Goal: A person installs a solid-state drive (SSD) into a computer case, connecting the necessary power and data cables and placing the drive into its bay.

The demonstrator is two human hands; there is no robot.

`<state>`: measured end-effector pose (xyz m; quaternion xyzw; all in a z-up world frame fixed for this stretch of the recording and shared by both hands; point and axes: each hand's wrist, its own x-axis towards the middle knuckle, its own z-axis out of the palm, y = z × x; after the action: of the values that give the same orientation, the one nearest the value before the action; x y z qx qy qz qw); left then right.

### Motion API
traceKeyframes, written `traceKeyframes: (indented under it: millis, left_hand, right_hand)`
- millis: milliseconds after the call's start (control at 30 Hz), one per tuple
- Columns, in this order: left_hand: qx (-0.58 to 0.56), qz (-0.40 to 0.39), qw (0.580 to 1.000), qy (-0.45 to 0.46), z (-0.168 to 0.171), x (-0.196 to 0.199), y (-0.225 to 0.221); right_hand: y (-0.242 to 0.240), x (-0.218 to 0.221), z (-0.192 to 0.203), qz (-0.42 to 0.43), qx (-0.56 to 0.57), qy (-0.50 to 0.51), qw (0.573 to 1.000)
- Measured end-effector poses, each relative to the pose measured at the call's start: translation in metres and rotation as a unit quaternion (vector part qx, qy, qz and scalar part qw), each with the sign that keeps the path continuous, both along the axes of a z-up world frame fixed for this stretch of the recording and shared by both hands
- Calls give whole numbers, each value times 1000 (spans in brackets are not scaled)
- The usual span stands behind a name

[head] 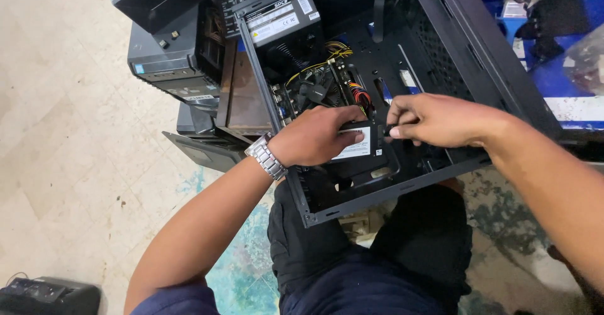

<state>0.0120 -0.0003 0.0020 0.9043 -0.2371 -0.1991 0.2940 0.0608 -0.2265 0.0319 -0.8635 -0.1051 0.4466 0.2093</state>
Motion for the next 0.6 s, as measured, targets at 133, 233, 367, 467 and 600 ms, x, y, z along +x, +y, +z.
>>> traceKeyframes:
  millis: [133, 233, 367, 467, 600]
  left_hand:
    - [6, 4, 1000, -2, 0, 0, -1]
    - [18, 12, 1000, 1, -1, 1, -2]
    - [23, 9, 1000, 6, -1, 1, -3]
    - [32, 10, 999, 12, 1, 1, -4]
    - [28, 1, 1000, 2, -1, 2, -3]
  right_hand:
    - [7, -4, 14, -30, 9, -8, 999]
    - [7, -4, 13, -48, 0, 6, 999]
    - [4, -3, 12, -16, 9, -3, 1000]
    - [5, -4, 15, -30, 11, -17, 999]
    - [5, -4, 14, -20, 9, -20, 1000]
